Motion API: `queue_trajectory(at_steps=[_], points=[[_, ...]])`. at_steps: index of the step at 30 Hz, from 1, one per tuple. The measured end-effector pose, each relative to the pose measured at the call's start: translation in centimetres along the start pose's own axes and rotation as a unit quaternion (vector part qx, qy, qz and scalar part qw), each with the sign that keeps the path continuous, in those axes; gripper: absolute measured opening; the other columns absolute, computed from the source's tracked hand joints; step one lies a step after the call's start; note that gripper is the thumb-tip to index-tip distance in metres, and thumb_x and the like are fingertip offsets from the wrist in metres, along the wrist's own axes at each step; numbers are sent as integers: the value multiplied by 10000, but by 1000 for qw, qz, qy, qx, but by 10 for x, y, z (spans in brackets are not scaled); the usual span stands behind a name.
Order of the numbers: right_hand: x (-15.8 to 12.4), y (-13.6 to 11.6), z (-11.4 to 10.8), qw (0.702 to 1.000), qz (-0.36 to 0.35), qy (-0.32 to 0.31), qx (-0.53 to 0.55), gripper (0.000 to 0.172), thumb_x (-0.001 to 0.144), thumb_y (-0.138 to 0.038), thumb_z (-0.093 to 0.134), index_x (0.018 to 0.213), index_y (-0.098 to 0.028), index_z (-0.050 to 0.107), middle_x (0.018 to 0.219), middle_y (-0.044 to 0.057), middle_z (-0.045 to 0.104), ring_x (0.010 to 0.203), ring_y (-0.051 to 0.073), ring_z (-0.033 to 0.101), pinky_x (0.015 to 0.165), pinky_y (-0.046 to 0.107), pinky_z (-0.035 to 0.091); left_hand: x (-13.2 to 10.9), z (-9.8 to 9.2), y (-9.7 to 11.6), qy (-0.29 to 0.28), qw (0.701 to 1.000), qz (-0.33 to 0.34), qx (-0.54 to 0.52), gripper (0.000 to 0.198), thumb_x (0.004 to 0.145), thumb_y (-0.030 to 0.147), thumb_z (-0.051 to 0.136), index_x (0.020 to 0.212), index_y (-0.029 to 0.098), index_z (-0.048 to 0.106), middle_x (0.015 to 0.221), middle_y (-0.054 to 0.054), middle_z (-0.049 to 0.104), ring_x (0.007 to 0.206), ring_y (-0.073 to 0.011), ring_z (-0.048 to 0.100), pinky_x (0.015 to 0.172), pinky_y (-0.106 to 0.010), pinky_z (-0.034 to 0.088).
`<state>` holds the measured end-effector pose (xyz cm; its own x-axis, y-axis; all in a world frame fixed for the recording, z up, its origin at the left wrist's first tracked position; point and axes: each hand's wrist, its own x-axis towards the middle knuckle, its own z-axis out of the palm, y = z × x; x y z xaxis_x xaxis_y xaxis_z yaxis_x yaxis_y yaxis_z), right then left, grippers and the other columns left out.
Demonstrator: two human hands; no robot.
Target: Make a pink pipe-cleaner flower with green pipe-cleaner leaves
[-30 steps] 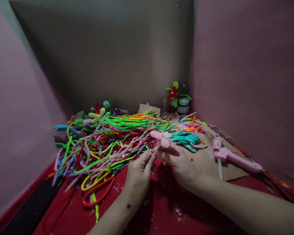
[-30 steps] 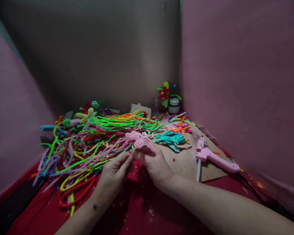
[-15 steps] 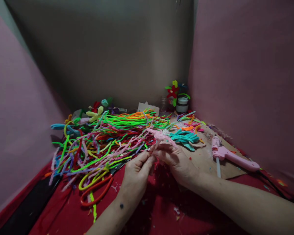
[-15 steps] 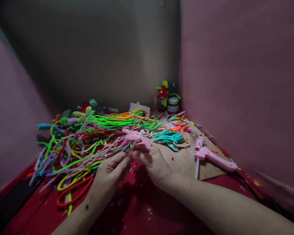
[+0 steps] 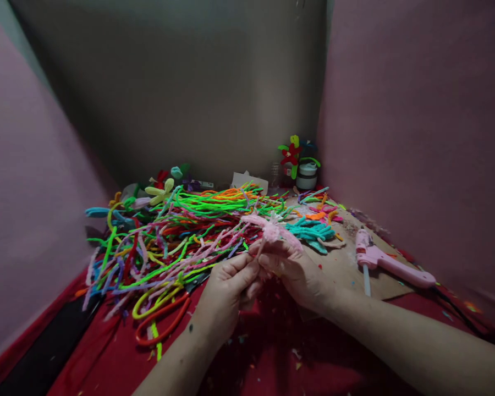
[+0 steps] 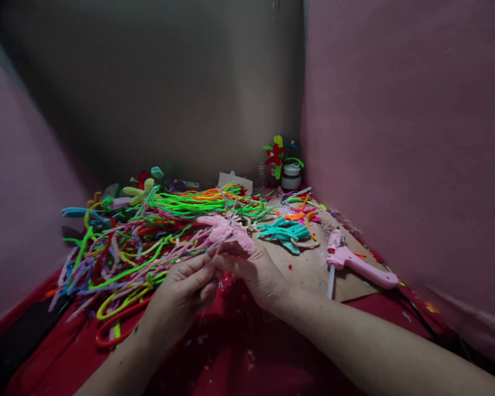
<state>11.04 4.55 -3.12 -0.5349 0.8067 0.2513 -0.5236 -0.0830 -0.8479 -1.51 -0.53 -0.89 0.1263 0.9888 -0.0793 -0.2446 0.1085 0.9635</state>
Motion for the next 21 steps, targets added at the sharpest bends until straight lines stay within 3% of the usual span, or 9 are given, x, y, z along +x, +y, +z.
queue_trajectory(at_steps=[5,10,14,18,21], points=[[0,-8,5,1000,7,-3,-4,220,715,-316,661,900,-197,673,769,20,622,670,135,523,642,267,431,-1,-6,0,-26,998,-29,-41,222,766,341,594,672,141,567,410,84,316,361,-21,154,373,-178,107],[1,-15,6,999,-19,-14,-21,101,694,-299,682,732,-207,665,818,4,621,719,131,534,729,283,423,-1,-11,-1,-60,995,-35,-65,202,785,296,575,657,141,576,410,77,331,355,-24,175,364,-180,145],[0,-15,6,999,-18,-25,-15,76,712,-264,667,707,-193,640,741,-2,592,698,134,529,725,292,421,0,-13,0,-82,995,-26,-43,213,805,301,547,667,141,579,417,75,331,363,-30,185,369,-184,155],[-3,-11,7,1000,-30,7,1,59,726,-238,648,752,-187,634,718,-4,575,680,132,509,680,277,413,0,-8,3,-40,996,31,76,210,787,311,572,656,154,523,489,77,330,412,-35,216,399,-178,179],[-4,-10,9,999,-35,25,4,65,739,-240,629,773,-189,649,715,-1,592,670,127,507,682,269,408,0,-2,0,41,959,121,252,190,789,282,561,650,160,518,557,55,397,480,-57,329,461,-183,280]])
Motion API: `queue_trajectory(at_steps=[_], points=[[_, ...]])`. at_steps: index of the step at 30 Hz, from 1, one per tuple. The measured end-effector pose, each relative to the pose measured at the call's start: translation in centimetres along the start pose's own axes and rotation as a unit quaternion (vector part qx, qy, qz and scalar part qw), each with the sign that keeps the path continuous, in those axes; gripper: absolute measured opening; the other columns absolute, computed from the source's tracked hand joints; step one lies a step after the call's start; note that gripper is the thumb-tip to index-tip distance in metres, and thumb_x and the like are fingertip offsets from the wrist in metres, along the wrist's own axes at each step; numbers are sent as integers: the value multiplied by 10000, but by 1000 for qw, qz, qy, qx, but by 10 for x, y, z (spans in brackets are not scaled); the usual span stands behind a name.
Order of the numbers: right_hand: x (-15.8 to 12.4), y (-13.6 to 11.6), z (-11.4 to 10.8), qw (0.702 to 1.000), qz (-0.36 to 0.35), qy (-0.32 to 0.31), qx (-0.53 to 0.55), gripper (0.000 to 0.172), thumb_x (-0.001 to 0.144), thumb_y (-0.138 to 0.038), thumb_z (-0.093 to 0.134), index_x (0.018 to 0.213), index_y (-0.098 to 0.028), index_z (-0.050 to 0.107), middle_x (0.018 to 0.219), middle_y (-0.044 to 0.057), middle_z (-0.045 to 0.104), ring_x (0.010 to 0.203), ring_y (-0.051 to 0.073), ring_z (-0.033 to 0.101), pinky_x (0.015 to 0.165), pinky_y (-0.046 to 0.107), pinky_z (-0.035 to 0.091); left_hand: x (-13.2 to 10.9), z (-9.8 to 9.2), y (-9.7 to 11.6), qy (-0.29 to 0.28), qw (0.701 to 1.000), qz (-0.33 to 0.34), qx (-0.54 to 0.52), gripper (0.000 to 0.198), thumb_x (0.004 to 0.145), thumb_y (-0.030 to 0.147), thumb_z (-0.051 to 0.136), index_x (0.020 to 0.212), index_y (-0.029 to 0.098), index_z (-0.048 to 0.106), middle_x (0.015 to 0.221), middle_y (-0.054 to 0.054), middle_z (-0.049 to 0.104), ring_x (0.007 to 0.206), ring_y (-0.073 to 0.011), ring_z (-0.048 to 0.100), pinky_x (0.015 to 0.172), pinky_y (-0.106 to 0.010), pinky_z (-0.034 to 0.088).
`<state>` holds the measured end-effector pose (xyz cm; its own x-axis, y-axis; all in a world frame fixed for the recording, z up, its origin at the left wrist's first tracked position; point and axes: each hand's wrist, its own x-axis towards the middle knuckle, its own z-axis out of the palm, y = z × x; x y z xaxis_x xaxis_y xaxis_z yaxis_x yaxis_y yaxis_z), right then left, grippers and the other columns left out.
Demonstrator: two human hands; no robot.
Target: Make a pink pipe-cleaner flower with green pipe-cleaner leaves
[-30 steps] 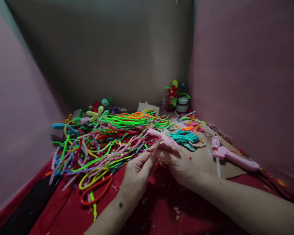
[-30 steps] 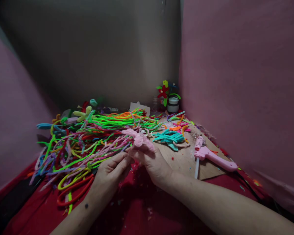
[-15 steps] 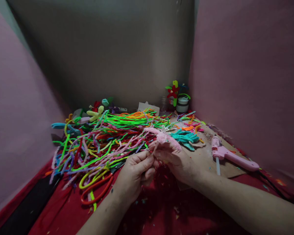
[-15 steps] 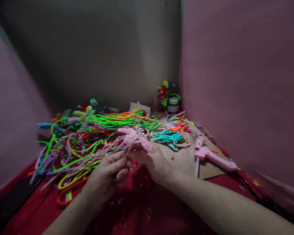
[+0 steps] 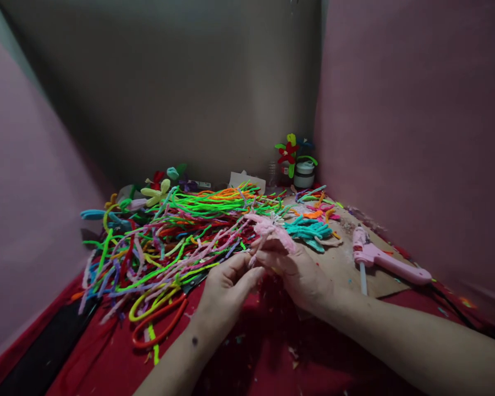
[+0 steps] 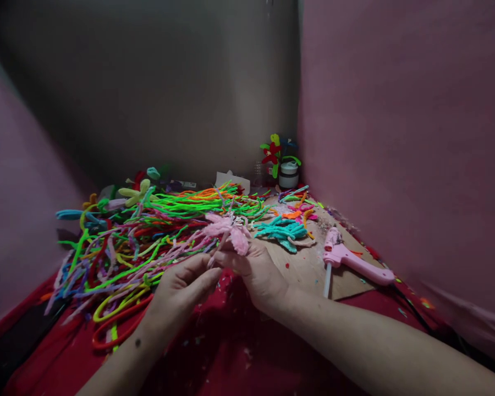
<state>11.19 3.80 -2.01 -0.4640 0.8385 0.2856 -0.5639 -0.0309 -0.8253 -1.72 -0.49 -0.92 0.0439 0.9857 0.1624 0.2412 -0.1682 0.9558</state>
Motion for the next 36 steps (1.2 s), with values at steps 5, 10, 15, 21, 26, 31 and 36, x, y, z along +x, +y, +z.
queue_trajectory(at_steps=[5,10,15,21,26,31,36], points=[[0,1,2,999,4,31,-23,69,760,-239,620,795,-188,649,719,-8,578,610,98,460,591,227,376,-1,6,-11,101,959,137,228,127,834,211,485,921,185,574,720,14,596,587,-87,515,583,-185,381],[1,3,1,1000,-3,17,-25,121,745,-294,652,796,-187,629,684,-21,538,578,91,411,542,217,351,0,4,-15,113,951,171,230,125,856,217,450,842,191,572,610,46,528,497,-71,453,511,-169,352],[2,6,-3,1000,2,19,-1,93,725,-210,665,816,-210,650,791,-12,603,728,116,510,725,249,416,1,3,-17,101,978,111,146,159,856,264,453,765,195,563,568,54,449,493,-74,383,482,-176,320],[4,11,-8,999,-21,19,-19,220,740,-139,638,922,-262,654,812,-25,644,749,114,559,747,255,429,0,5,-7,76,997,11,22,179,828,274,488,693,177,556,528,49,473,446,-57,367,428,-172,280],[5,8,-6,999,-13,1,-39,147,756,-198,629,894,-227,672,790,-6,644,723,123,555,756,285,424,1,5,2,44,990,-74,-110,167,806,302,536,715,163,545,452,64,451,358,-33,302,363,-158,210],[5,6,-5,999,15,-11,-29,124,765,-205,614,859,-189,694,780,6,631,711,119,539,730,272,422,2,1,1,-36,954,-124,-270,195,814,322,552,701,166,521,436,73,446,310,-10,220,324,-140,174],[5,7,-5,1000,14,-8,15,115,723,-192,652,824,-182,706,721,-5,622,622,91,502,655,238,419,4,-2,-4,-84,917,-152,-358,148,823,301,548,754,171,545,441,79,448,290,-2,178,299,-124,193]])
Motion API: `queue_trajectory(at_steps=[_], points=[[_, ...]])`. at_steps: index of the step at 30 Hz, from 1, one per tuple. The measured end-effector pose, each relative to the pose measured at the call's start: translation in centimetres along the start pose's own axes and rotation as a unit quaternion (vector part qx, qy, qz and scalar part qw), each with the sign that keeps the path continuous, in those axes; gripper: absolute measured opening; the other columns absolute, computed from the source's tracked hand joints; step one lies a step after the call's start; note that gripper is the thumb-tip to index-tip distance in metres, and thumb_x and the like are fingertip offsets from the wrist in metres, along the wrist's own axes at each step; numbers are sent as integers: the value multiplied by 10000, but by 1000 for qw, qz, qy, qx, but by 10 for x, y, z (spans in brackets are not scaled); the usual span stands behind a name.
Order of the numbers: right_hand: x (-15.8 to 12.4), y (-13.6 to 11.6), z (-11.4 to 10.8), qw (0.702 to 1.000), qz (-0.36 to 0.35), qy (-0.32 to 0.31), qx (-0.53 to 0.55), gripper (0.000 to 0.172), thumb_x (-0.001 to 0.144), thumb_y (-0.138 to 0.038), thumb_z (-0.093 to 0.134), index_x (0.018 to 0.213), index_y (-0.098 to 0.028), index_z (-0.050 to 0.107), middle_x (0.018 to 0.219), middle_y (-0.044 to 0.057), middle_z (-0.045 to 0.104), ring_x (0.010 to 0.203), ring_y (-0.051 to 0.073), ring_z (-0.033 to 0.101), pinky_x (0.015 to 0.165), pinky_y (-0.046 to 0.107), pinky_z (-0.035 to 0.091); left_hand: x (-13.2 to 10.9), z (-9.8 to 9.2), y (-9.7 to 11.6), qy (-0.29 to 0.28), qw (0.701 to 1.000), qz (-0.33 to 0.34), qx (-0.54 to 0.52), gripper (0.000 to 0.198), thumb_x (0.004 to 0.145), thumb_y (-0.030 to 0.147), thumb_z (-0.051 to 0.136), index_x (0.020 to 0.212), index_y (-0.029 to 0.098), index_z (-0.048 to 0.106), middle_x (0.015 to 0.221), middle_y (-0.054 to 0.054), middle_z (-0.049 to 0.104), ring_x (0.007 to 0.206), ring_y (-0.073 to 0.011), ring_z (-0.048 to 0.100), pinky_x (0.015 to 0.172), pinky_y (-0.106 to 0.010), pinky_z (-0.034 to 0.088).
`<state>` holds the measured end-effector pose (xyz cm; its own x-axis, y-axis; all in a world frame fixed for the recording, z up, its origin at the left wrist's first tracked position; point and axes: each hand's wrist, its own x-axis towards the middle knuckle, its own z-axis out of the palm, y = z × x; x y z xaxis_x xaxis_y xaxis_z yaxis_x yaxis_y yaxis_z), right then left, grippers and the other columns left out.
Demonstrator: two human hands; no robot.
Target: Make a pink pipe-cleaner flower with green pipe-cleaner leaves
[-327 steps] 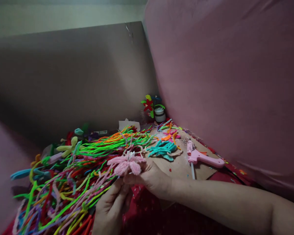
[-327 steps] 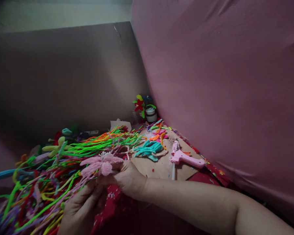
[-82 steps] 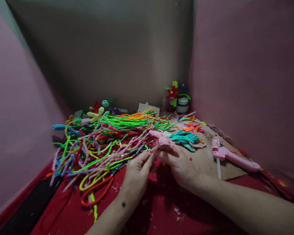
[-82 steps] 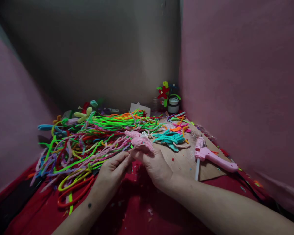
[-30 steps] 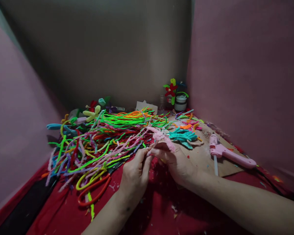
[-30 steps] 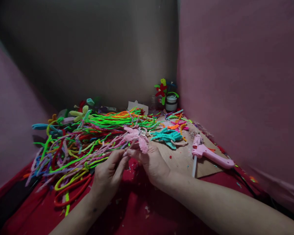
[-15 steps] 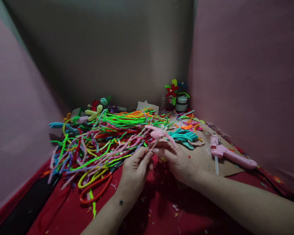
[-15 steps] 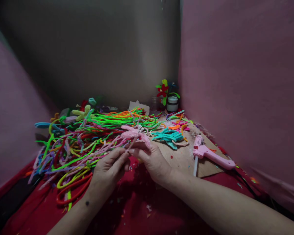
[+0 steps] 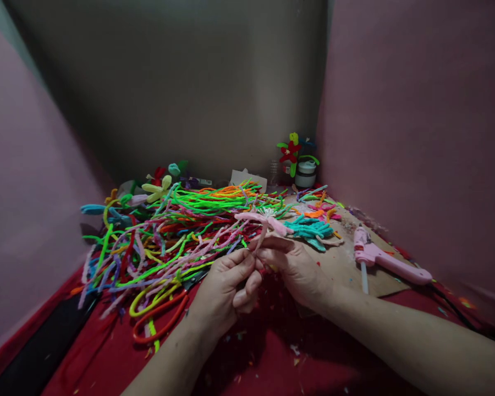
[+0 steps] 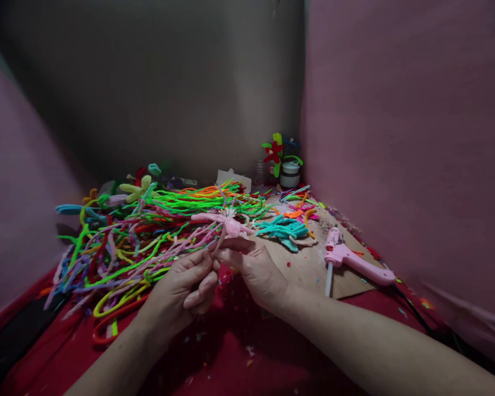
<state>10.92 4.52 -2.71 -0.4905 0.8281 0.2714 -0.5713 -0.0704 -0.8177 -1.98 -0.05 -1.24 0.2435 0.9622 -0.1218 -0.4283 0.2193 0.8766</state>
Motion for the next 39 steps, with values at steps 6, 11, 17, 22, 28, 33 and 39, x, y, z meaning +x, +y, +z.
queue_trajectory(at_steps=[6,11,17,22,28,33,39], points=[[-1,1,0,1000,13,19,7,137,704,-188,672,836,-191,708,717,4,634,689,117,543,688,253,429,1,-6,-1,-42,999,-17,-27,162,812,309,561,756,157,571,421,81,447,277,4,118,271,-116,197],[-1,0,0,999,14,47,-3,85,670,-200,690,751,-174,698,675,-6,614,627,104,520,655,253,431,2,-3,2,-19,997,-8,78,188,831,331,510,763,161,553,443,66,468,287,-11,170,297,-137,185],[0,2,3,996,-36,65,-55,96,706,-263,650,761,-191,683,755,12,645,745,151,553,727,303,433,5,-2,-14,179,821,227,492,94,821,259,485,868,192,531,641,7,568,516,-112,500,509,-222,361],[-1,2,6,996,-28,61,-66,69,725,-256,634,759,-200,659,746,-2,617,759,153,533,760,309,420,3,-12,-21,184,678,297,646,95,813,167,452,791,212,533,660,-19,559,596,-164,535,576,-258,348],[-1,-2,9,995,-45,51,-79,64,706,-271,656,751,-225,648,731,-11,587,748,159,511,759,310,413,1,-5,-11,191,772,298,528,103,789,162,494,784,230,572,605,29,502,525,-120,442,562,-223,329],[-4,-4,7,995,-25,30,-95,88,725,-275,645,718,-188,635,761,-7,582,734,132,503,745,279,404,0,4,-2,163,901,181,359,133,794,273,534,687,194,523,534,56,459,444,-73,349,453,-189,268],[-1,-3,4,998,6,27,-51,89,713,-269,661,750,-188,651,810,1,617,715,121,536,750,277,421,-1,7,6,86,985,51,137,183,785,293,564,692,179,454,459,81,437,348,-24,225,362,-149,169]])
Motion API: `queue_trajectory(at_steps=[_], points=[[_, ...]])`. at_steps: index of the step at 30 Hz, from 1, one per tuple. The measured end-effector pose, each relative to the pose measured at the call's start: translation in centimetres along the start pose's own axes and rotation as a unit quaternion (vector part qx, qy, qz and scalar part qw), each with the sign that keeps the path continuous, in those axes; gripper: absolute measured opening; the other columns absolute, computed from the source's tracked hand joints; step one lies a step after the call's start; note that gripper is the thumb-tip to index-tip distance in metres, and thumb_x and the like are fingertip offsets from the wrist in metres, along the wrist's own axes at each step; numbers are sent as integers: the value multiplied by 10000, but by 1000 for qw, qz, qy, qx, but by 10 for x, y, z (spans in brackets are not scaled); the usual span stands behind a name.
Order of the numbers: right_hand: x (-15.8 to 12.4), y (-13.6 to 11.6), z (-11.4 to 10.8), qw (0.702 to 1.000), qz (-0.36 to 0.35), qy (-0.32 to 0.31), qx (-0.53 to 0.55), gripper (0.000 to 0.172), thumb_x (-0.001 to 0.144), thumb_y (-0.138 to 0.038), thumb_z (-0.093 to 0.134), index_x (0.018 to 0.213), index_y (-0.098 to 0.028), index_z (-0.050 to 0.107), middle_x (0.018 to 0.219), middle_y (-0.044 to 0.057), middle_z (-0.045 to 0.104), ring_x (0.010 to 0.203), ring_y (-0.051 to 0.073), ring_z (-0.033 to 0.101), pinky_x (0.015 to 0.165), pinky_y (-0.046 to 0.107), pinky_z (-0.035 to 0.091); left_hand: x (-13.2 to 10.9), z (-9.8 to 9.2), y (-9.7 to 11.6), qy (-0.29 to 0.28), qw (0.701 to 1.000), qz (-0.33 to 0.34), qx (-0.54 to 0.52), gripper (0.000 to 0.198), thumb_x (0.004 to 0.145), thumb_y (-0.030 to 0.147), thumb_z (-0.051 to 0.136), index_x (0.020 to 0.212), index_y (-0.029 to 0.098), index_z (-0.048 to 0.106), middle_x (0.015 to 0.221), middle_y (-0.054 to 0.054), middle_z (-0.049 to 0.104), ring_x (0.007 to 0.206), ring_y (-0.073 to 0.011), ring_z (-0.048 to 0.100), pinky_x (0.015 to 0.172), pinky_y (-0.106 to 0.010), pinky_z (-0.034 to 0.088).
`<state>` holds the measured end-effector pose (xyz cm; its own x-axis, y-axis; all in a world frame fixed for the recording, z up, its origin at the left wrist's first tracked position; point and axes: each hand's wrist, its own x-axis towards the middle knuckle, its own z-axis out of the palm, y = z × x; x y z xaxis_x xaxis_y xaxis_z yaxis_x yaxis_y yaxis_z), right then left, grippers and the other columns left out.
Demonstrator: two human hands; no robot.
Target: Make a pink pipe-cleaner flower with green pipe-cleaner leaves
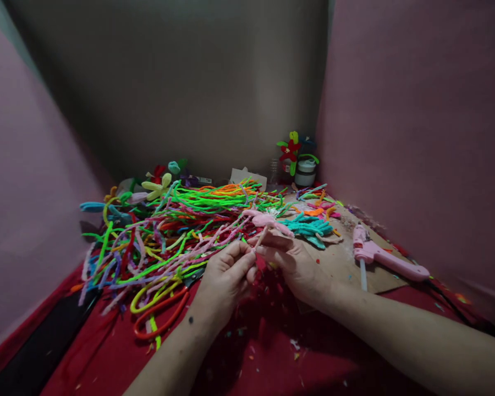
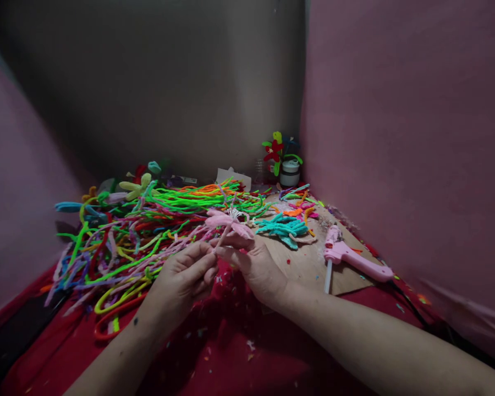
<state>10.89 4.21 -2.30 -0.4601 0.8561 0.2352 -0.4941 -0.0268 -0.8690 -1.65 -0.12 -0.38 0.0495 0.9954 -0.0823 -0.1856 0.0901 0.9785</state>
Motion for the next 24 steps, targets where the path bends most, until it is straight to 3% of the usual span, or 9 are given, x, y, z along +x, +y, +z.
queue_trajectory(at_steps=[5,8,11,13,15,17,20,22,24], points=[[2,1,-3,1000,25,5,11,171,657,-272,714,796,-179,676,809,14,635,775,147,555,761,290,432,-1,-5,3,-68,994,-37,-72,161,817,275,543,734,191,434,459,99,398,343,-17,144,335,-141,149],[3,4,-4,999,32,10,38,183,621,-253,739,775,-180,673,799,14,634,761,147,556,743,291,435,-2,-6,4,-81,993,-52,-75,152,814,290,551,762,195,444,466,106,386,343,-15,119,329,-141,146],[2,5,-4,999,18,17,39,133,629,-253,731,716,-180,662,766,9,618,762,143,546,757,291,426,-1,-4,3,-57,997,-42,-32,167,801,326,553,760,197,457,482,93,411,340,-21,166,336,-149,151],[2,6,-2,998,14,40,36,135,615,-256,738,687,-179,654,739,5,607,752,143,538,742,289,424,-1,-2,-1,-6,998,8,68,199,804,335,532,688,190,458,473,75,420,343,-37,235,354,-167,188],[1,6,-1,997,18,59,38,148,596,-249,750,685,-183,651,712,-6,595,720,133,529,714,282,420,-2,-1,-6,64,970,103,212,197,809,309,514,656,188,488,490,51,446,388,-63,330,410,-189,259],[1,6,-1,998,13,55,34,135,616,-250,740,691,-192,644,707,-17,579,698,120,512,702,274,414,-2,-2,-13,114,913,202,337,124,800,267,522,702,196,546,563,26,504,475,-92,421,502,-209,316],[1,6,-2,999,-5,38,1,109,662,-260,710,670,-198,621,705,-26,546,683,109,476,689,259,402,-3,-5,-18,124,851,276,429,67,791,222,524,774,216,589,643,4,554,563,-122,483,578,-227,330],[1,7,-3,999,-15,38,-21,109,673,-253,703,664,-196,611,697,-28,534,682,107,465,683,251,396,-3,-6,-18,123,844,283,439,94,795,204,511,778,224,601,633,5,552,555,-124,481,573,-223,327],[1,7,-3,999,-22,27,-22,82,695,-243,687,699,-201,616,728,-25,547,710,112,480,699,252,399,-3,-6,-15,127,857,274,419,106,796,203,510,775,229,611,602,16,542,520,-116,459,557,-216,326]])
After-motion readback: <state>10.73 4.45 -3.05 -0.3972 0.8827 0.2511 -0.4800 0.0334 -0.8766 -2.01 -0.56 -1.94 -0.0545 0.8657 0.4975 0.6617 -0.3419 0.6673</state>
